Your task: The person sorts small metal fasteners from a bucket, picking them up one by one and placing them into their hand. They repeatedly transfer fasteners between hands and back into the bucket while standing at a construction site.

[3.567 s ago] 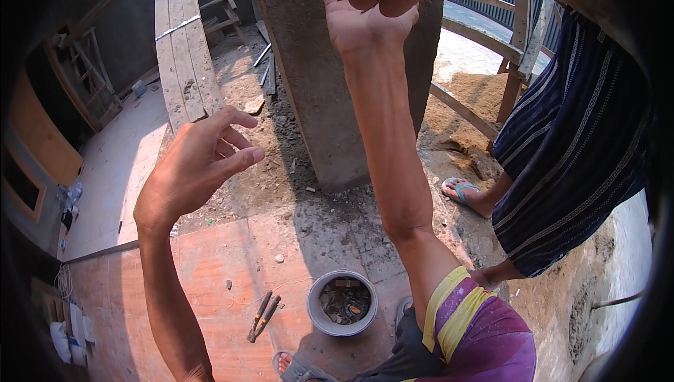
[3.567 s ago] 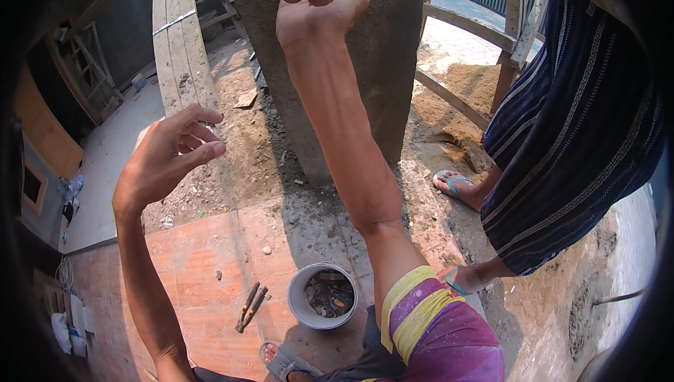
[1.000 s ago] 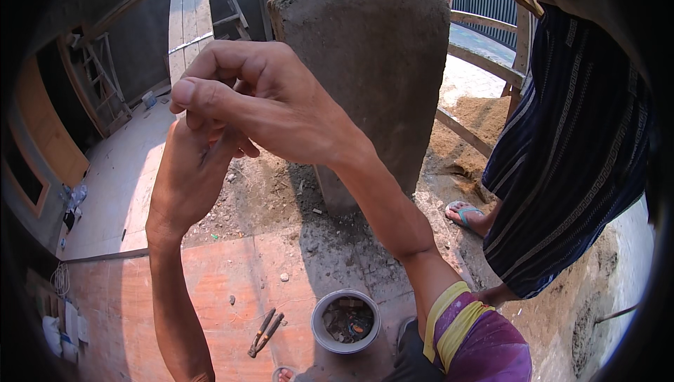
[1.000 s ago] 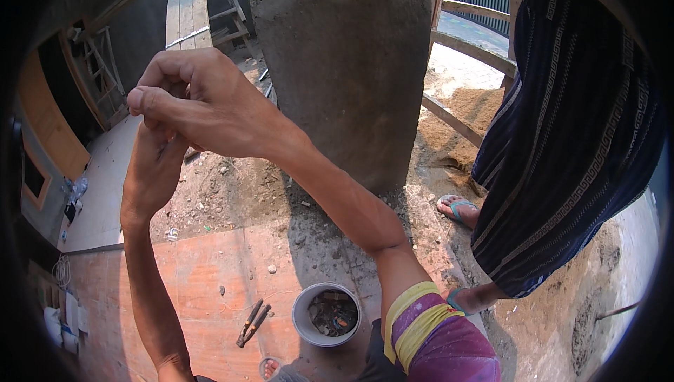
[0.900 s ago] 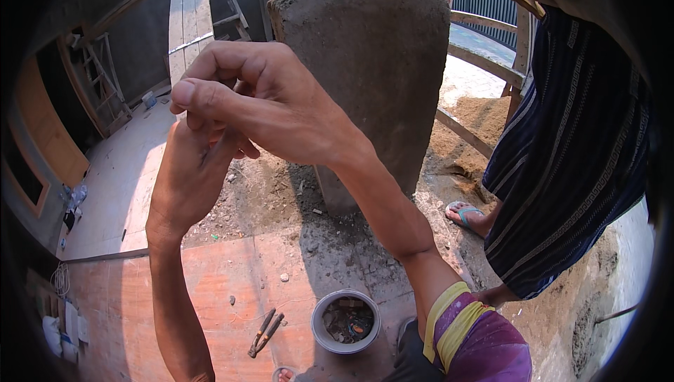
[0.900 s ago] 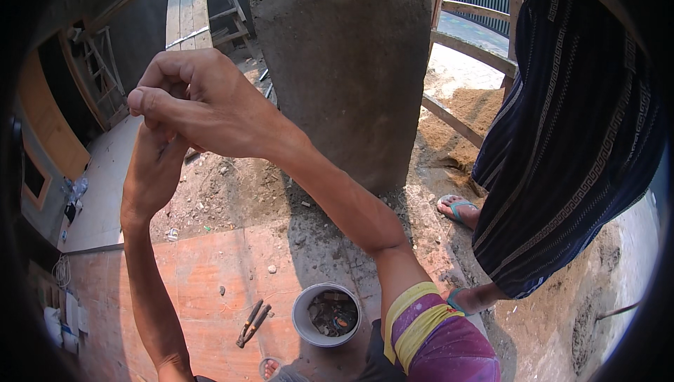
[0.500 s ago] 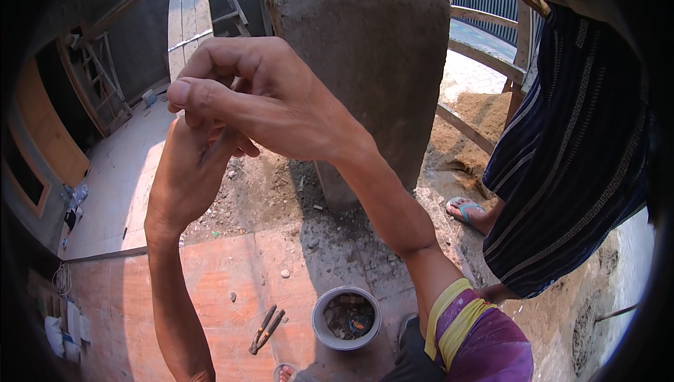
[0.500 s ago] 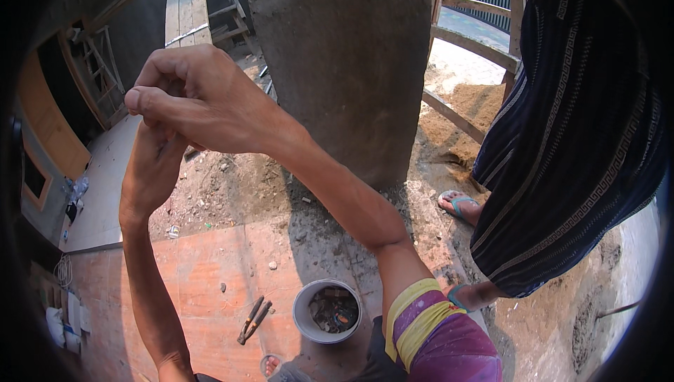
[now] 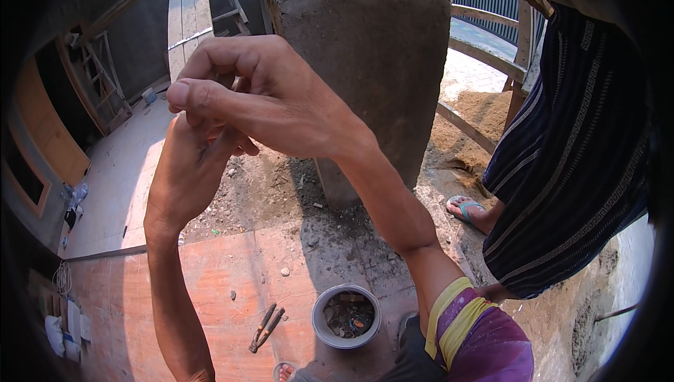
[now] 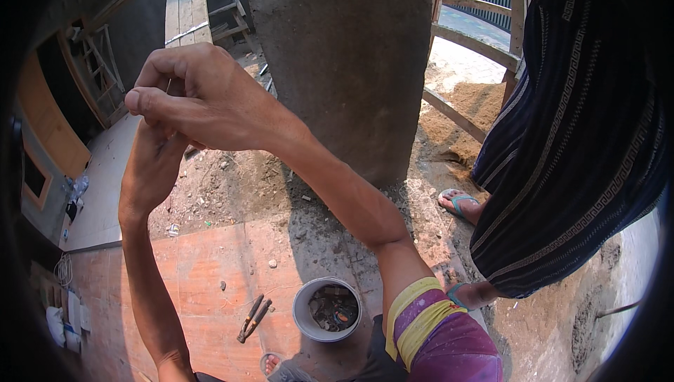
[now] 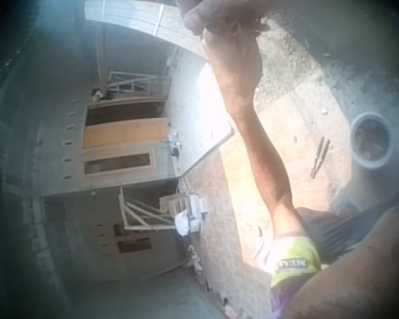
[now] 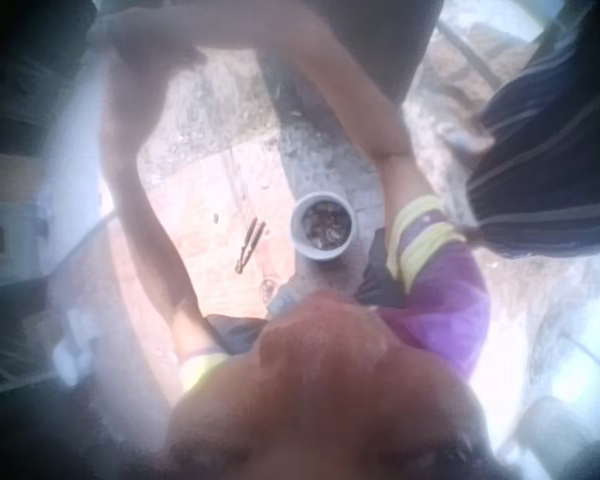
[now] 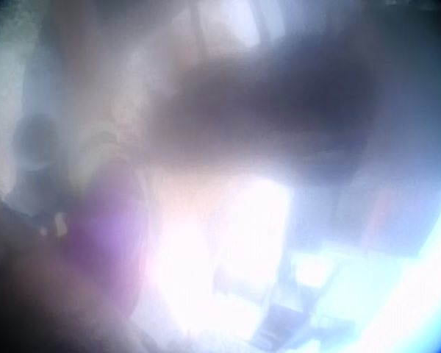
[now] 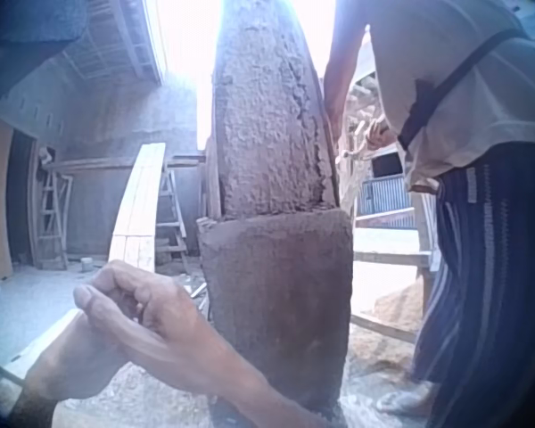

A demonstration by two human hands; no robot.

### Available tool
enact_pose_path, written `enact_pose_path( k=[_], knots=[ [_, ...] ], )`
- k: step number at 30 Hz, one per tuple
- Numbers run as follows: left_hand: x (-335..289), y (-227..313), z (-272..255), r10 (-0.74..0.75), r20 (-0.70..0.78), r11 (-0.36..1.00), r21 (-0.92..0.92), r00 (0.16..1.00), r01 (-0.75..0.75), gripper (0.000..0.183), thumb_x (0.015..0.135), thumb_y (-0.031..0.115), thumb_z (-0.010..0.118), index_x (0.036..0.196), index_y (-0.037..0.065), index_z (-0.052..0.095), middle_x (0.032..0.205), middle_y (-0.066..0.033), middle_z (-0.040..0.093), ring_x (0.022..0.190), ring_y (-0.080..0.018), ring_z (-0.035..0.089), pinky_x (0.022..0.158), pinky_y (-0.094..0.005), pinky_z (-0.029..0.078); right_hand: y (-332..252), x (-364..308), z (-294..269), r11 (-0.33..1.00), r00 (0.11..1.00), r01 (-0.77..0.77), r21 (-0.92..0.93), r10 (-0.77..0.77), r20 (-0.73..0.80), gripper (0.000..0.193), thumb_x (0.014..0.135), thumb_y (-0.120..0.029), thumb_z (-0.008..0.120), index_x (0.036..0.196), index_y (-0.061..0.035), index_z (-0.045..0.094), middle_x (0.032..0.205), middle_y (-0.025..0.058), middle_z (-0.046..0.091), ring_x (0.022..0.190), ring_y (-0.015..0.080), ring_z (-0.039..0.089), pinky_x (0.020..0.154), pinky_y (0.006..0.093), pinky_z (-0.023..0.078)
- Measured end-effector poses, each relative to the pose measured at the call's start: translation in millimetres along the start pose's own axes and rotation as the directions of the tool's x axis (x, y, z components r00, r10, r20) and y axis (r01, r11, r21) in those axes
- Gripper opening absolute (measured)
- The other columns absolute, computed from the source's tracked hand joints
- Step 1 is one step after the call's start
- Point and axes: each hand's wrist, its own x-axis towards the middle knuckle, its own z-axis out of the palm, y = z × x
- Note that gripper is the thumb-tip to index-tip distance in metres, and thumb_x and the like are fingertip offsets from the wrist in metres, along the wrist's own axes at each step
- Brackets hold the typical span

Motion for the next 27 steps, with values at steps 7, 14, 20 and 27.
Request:
enact_pose_path(
  k=[7, 14, 20, 27],
  knots=[
    [0.7, 0.0, -0.1, -0.003, 0.005, 1.000, 0.004, 1.000, 0.003, 0.018, 0.107, 0.005, 0.061, 0.114, -0.010, 0.068, 0.097, -0.0149, 0.077, 0.090, -0.0209, 0.076, 0.085, -0.0373, 0.064, 0.4, 0.4, -1.8, 1.000, 1.000, 0.007, -0.016, -0.006, 0.016, 0.033, 0.106, -0.031, 0.070, 0.104, 0.0009, 0.075, 0.078, 0.0098, 0.074, 0.066, 0.0144, 0.073, 0.054, 0.0280, 0.060],
    [-1.4, -2.0, -3.2, -0.006, 0.000, 1.000, 0.012, 1.000, 0.006, 0.018, 0.107, 0.004, 0.061, 0.114, -0.010, 0.069, 0.097, -0.0149, 0.077, 0.090, -0.0211, 0.076, 0.086, -0.0373, 0.064, -2.5, 1.3, 0.8, 0.999, 1.000, -0.020, -0.039, 0.021, 0.021, 0.034, 0.105, -0.032, 0.071, 0.104, 0.0019, 0.075, 0.077, 0.0121, 0.074, 0.068, 0.0184, 0.076, 0.056, 0.0309, 0.064],
    [0.1, -0.3, -2.5, 0.005, 0.005, 1.000, 0.008, 1.000, -0.005, 0.018, 0.107, 0.004, 0.061, 0.114, -0.010, 0.069, 0.098, -0.0150, 0.077, 0.091, -0.0213, 0.077, 0.086, -0.0373, 0.064, -0.2, 1.1, 0.1, 0.999, 1.000, 0.017, -0.043, -0.016, 0.007, 0.033, 0.106, -0.032, 0.070, 0.105, 0.0005, 0.075, 0.078, 0.0083, 0.074, 0.063, 0.0121, 0.072, 0.052, 0.0254, 0.058],
    [-0.8, -1.5, -4.8, 0.004, 0.003, 1.000, 0.012, 1.000, -0.004, 0.018, 0.106, 0.004, 0.061, 0.114, -0.010, 0.069, 0.098, -0.0150, 0.077, 0.091, -0.0215, 0.077, 0.086, -0.0373, 0.065, -2.4, 0.8, 2.5, 0.997, 1.000, 0.013, -0.074, -0.012, 0.007, 0.033, 0.106, -0.033, 0.071, 0.103, -0.0004, 0.075, 0.077, 0.0057, 0.074, 0.061, 0.0079, 0.070, 0.050, 0.0217, 0.055]
  ],
)
